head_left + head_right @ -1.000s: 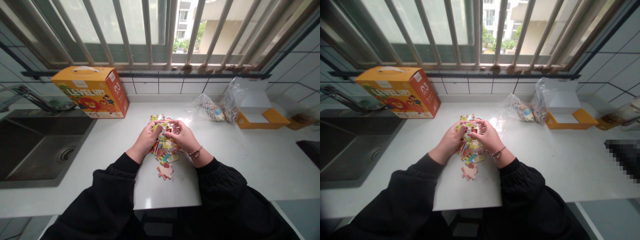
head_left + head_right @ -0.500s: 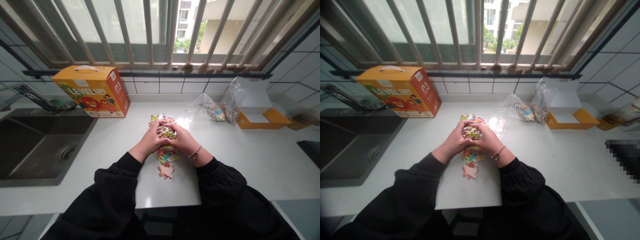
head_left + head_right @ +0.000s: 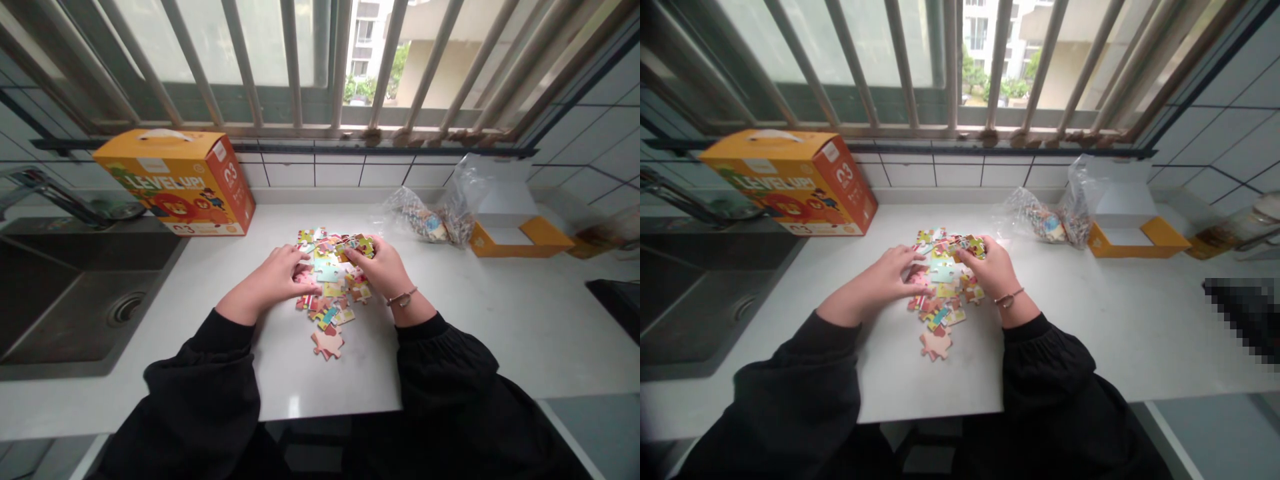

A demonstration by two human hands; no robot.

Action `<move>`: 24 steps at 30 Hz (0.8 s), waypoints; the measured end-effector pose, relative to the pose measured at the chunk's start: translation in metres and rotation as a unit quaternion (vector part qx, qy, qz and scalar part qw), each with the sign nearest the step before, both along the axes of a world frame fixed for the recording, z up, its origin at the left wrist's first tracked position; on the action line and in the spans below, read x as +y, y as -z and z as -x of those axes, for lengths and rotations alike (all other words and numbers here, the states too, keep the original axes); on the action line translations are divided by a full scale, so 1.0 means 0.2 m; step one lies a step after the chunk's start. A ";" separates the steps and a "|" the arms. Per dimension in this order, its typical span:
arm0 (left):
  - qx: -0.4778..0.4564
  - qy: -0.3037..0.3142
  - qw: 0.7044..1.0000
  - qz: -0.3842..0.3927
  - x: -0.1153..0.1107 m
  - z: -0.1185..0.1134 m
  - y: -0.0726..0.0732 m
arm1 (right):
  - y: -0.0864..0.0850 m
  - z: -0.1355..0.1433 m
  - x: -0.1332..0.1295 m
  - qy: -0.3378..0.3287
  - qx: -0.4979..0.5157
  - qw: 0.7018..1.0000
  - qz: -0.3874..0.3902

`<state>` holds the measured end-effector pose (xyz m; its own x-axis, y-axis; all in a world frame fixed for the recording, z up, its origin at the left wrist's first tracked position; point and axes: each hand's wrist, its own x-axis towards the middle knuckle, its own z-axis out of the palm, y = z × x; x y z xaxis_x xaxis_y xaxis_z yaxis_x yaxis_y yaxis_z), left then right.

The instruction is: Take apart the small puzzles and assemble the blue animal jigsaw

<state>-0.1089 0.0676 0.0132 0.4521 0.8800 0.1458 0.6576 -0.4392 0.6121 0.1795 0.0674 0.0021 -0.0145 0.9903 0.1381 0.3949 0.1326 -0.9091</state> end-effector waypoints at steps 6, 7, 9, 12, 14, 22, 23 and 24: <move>0.073 0.027 0.997 0.025 0.03 0.04 0.06 | -0.02 0.02 -0.01 -0.126 -0.017 0.992 0.012; 0.064 0.027 0.997 0.026 0.03 0.04 0.06 | -0.02 0.03 -0.02 -0.148 -0.023 0.989 0.013; 0.040 0.022 0.999 0.029 0.04 0.04 0.05 | -0.03 0.04 -0.03 -0.173 -0.027 0.984 0.018; 0.007 0.011 0.998 0.059 0.03 0.04 0.03 | -0.03 0.05 -0.03 -0.175 -0.020 0.984 0.030; -0.016 -0.004 0.995 0.093 0.02 0.04 0.02 | -0.02 0.04 -0.03 -0.178 -0.001 0.983 0.041; -0.220 -0.083 0.953 0.190 -0.01 -0.04 0.03 | -0.02 0.08 -0.05 -0.236 0.121 0.961 0.082; -0.269 -0.091 0.935 0.213 -0.02 -0.07 0.04 | -0.02 0.09 -0.05 -0.241 0.136 0.957 0.085; -0.318 -0.093 0.913 0.238 -0.02 -0.10 0.05 | -0.02 0.11 -0.06 -0.243 0.144 0.955 0.087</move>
<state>-0.0897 0.0631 0.0033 0.2452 0.9651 -0.0920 0.1393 0.0588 0.9885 0.1585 0.0558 0.0057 -0.4649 0.8845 0.0400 0.0559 0.0744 -0.9957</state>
